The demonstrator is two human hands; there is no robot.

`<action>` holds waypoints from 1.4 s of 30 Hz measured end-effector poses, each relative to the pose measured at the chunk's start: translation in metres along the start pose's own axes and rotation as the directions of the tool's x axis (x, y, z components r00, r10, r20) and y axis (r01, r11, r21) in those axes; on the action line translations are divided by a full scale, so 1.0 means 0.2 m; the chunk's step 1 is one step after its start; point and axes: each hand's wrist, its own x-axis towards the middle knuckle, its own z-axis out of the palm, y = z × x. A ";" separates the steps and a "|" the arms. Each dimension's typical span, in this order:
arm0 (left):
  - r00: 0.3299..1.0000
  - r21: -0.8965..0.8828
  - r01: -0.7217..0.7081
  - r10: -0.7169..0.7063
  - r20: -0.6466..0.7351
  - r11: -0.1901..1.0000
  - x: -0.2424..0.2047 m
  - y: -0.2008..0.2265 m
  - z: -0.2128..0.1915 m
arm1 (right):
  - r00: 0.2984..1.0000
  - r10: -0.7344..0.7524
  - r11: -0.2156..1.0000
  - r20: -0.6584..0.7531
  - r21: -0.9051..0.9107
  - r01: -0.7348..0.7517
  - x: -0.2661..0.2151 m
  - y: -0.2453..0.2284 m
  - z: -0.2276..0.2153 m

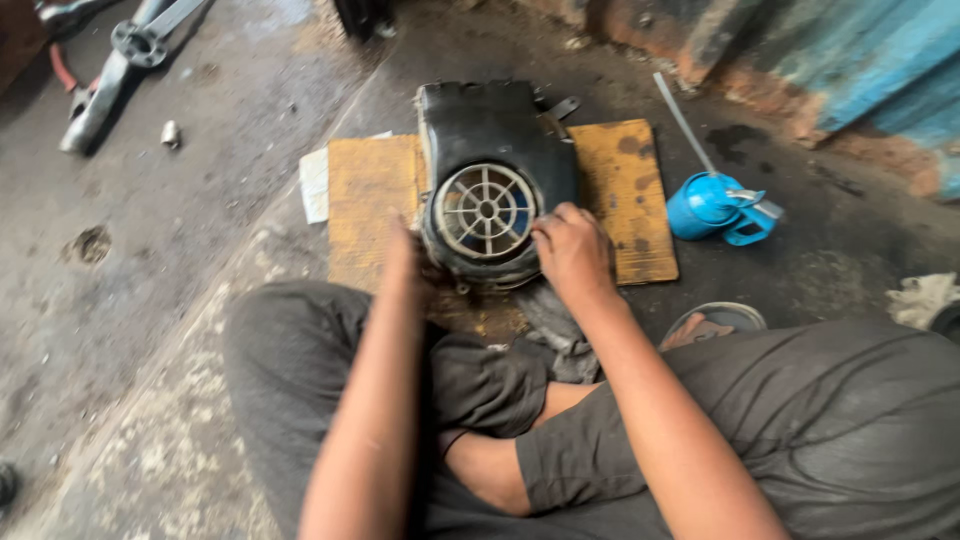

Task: The person sits on the floor and cleans a black motor housing using a rag. They wipe the exterior surfaces and the circular vent area, then use a small tool to scrape residue from the vent before wiping it again.

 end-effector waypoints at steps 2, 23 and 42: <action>0.962 0.351 -0.239 0.269 -0.038 0.905 0.02 0.22 -0.01 | 1.000 -0.014 1.000 -0.002 -0.024 0.014 0.02 0.02 -0.01; 0.817 -0.024 -0.575 0.576 0.022 0.818 0.03 0.05 0.34 | 0.975 0.198 0.980 -0.104 0.038 -0.195 -0.05 0.08 0.09; 0.717 -0.044 -0.696 0.690 -0.098 0.716 -0.40 -0.14 0.68 | 0.678 0.735 0.546 0.009 0.584 -0.600 -0.27 0.36 0.26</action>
